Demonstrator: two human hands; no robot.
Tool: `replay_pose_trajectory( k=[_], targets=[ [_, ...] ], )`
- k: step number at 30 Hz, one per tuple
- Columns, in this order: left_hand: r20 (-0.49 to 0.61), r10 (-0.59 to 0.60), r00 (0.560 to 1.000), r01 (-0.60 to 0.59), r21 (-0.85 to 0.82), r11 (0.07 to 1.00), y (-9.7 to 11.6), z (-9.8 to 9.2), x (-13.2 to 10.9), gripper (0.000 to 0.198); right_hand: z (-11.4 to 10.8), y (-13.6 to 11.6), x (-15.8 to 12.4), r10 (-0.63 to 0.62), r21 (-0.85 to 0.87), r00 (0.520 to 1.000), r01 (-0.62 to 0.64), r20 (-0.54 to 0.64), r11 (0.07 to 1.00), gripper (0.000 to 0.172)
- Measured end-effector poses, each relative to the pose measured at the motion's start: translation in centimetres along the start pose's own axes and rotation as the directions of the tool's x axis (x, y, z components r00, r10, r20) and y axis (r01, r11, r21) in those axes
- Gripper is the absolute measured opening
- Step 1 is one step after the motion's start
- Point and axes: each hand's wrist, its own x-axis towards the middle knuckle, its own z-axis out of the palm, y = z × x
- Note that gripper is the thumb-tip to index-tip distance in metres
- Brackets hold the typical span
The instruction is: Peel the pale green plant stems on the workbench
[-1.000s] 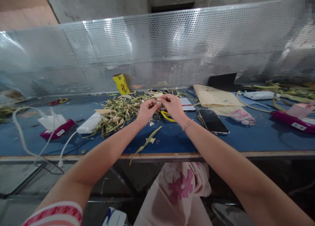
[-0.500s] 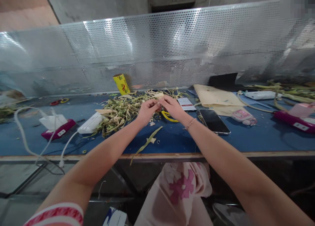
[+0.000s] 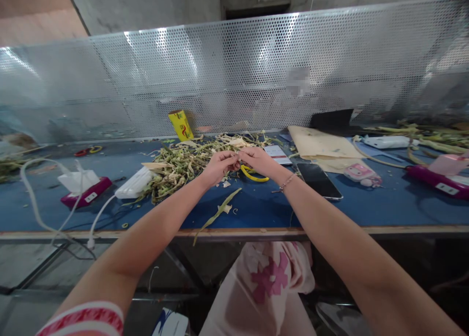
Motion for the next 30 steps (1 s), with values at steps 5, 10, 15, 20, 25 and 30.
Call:
replay_pose_trajectory(
  k=[5, 10, 15, 20, 25, 30],
  targets=[
    [-0.005, -0.044, 0.999, 0.044, -0.015, 0.999, 0.13, -0.13, 0.06, 0.009, -0.19, -0.1, 0.05, 0.019, -0.021, 1.0, -0.019, 0.014, 1.0, 0.031],
    [-0.024, -0.038, 0.999, 0.038, 0.0, 0.999, 0.04, -0.17, 0.18, 0.008, -0.15, 0.16, 0.14, 0.015, -0.035, 1.0, -0.015, 0.002, 0.999, 0.031],
    [-0.057, -0.035, 0.998, 0.035, 0.001, 0.999, 0.38, 0.05, 0.04, 0.012, -0.09, 0.3, 0.09, -0.004, -0.037, 1.0, 0.003, -0.019, 0.999, 0.028],
    [-0.032, -0.056, 0.998, 0.055, -0.027, 0.998, 0.61, 0.05, -0.08, 0.014, -0.12, 0.13, 0.04, -0.018, 0.001, 0.999, 0.018, -0.032, 1.0, 0.029],
    [-0.045, -0.068, 0.997, 0.066, -0.039, 0.997, 0.52, -0.07, 0.11, 0.01, -0.08, 0.11, 0.05, -0.027, 0.024, 0.998, 0.028, -0.051, 0.999, 0.031],
    [-0.086, -0.034, 0.996, 0.035, 0.013, 0.999, 0.57, -0.09, 0.24, 0.007, -0.08, 0.15, 0.02, 0.002, 0.019, 0.998, -0.001, -0.06, 1.0, 0.032]
  ],
)
